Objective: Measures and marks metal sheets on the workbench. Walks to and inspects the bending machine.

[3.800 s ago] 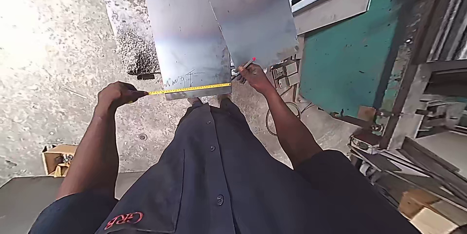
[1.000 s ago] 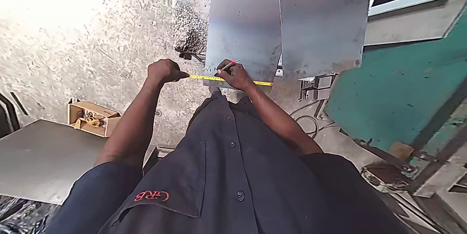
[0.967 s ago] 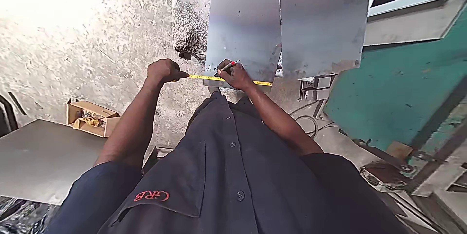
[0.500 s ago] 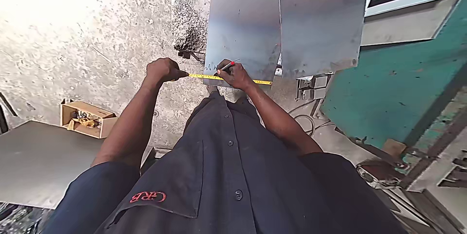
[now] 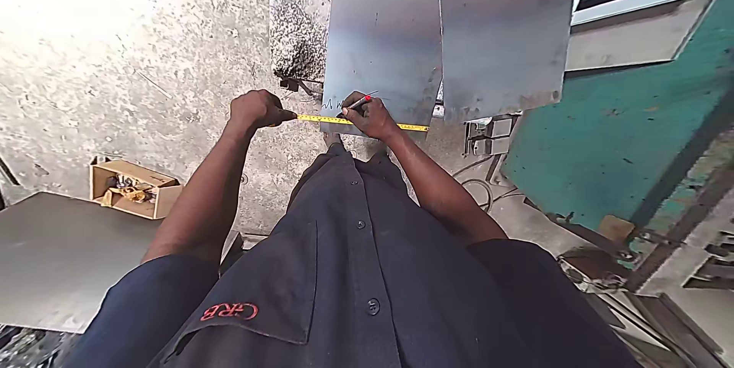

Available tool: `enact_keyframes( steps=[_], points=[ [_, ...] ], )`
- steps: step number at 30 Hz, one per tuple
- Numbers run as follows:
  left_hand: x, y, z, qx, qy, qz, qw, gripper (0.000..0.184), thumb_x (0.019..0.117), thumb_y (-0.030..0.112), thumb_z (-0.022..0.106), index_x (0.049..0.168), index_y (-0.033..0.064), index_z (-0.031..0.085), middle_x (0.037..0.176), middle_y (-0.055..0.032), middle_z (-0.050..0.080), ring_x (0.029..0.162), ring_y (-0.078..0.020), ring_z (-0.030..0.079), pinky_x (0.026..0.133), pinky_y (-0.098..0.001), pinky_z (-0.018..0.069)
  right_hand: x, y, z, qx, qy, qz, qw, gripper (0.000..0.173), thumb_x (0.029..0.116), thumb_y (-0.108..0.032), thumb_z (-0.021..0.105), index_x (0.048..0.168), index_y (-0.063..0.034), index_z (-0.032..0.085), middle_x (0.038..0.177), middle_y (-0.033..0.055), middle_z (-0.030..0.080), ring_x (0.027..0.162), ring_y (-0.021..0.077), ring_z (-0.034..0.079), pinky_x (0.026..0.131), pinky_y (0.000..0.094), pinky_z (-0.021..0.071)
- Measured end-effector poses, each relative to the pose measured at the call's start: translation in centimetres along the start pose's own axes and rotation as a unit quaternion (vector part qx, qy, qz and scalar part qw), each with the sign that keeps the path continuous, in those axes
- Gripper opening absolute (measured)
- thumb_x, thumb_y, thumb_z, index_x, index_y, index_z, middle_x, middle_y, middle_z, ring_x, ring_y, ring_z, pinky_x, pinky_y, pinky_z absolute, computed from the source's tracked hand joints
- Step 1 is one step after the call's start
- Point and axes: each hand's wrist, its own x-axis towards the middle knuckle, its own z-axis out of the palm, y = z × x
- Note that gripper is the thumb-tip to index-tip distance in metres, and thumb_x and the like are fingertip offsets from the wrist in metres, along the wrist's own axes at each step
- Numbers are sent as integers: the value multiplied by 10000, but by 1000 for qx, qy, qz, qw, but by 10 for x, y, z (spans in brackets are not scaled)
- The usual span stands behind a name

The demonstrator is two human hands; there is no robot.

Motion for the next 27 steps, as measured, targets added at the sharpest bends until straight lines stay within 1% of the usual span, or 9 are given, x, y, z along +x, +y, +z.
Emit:
enact_keyframes(
  steps=[3, 5, 9, 13, 15, 18, 22, 24, 27],
  points=[
    [1, -1, 0, -3, 2, -1, 1000, 660, 753, 843, 610, 943, 228, 756, 955, -170, 741, 945, -436, 703, 731, -758, 495, 1, -3, -1, -7, 20, 10, 1000, 185, 1018, -250, 611, 1088, -107, 705, 896, 3, 709, 745, 69, 651, 709, 317, 566],
    [2, -2, 1, -9, 2, 12, 1000, 661, 754, 843, 614, 950, 229, 760, 950, -168, 742, 943, -433, 705, 733, -759, 497, 0, -6, -3, 6, 83, 23, 996, 191, 1027, -229, 606, 1101, -82, 703, 888, 23, 710, 735, 87, 652, 698, 325, 572],
    [-7, -6, 2, -74, -18, 96, 993, 588, 801, 777, 650, 944, 219, 769, 876, -142, 735, 874, -390, 706, 743, -743, 505, -17, -34, -31, 128, 213, 73, 966, 231, 1063, -206, 558, 1154, -14, 648, 966, 100, 755, 853, 205, 756, 759, 400, 659],
    [-35, -17, 28, -125, -44, 128, 983, 530, 839, 708, 684, 940, 196, 776, 852, -133, 732, 844, -365, 704, 756, -723, 514, -57, -61, -73, 139, 313, 60, 938, 316, 1106, -264, 457, 1154, -2, 627, 919, 102, 747, 783, 210, 740, 711, 390, 641],
    [-46, -32, 53, -170, -51, 125, 976, 513, 865, 647, 708, 921, 142, 776, 826, -149, 723, 809, -367, 697, 755, -708, 523, -76, -65, -89, 154, 352, 69, 921, 364, 1116, -298, 428, 1121, -1, 639, 916, 101, 728, 784, 221, 722, 738, 413, 635],
    [-72, -56, 92, -252, -42, 80, 964, 494, 896, 576, 723, 931, 85, 761, 833, -158, 715, 816, -351, 689, 788, -665, 534, -94, -65, -102, 150, 369, 101, 912, 414, 1124, -326, 391, 1035, -6, 637, 886, 96, 746, 779, 221, 734, 769, 422, 635],
    [-123, -93, 135, -404, -28, 6, 914, 406, 960, 369, 702, 1088, -16, 714, 985, -181, 708, 910, -290, 670, 878, -540, 545, -106, -74, -92, 69, 320, 192, 925, 479, 1105, -381, 427, 1086, 29, 674, 904, 119, 717, 795, 204, 682, 784, 435, 584],
    [-131, -114, 145, -470, 4, -15, 882, 370, 995, 353, 659, 1087, -1, 718, 953, -142, 716, 832, -230, 656, 780, -464, 548, -87, -89, -83, 69, 297, 219, 927, 460, 1108, -343, 432, 1070, 38, 688, 895, 114, 730, 785, 195, 699, 765, 409, 596],
    [-128, -155, 167, -544, 21, -48, 838, 416, 1005, 459, 621, 1035, 61, 736, 853, -68, 723, 603, -128, 572, 527, -318, 450, -63, -98, -51, 124, 262, 215, 933, 413, 1109, -328, 447, 1000, 0, 673, 844, 81, 749, 740, 181, 718, 711, 363, 606]
  ],
)
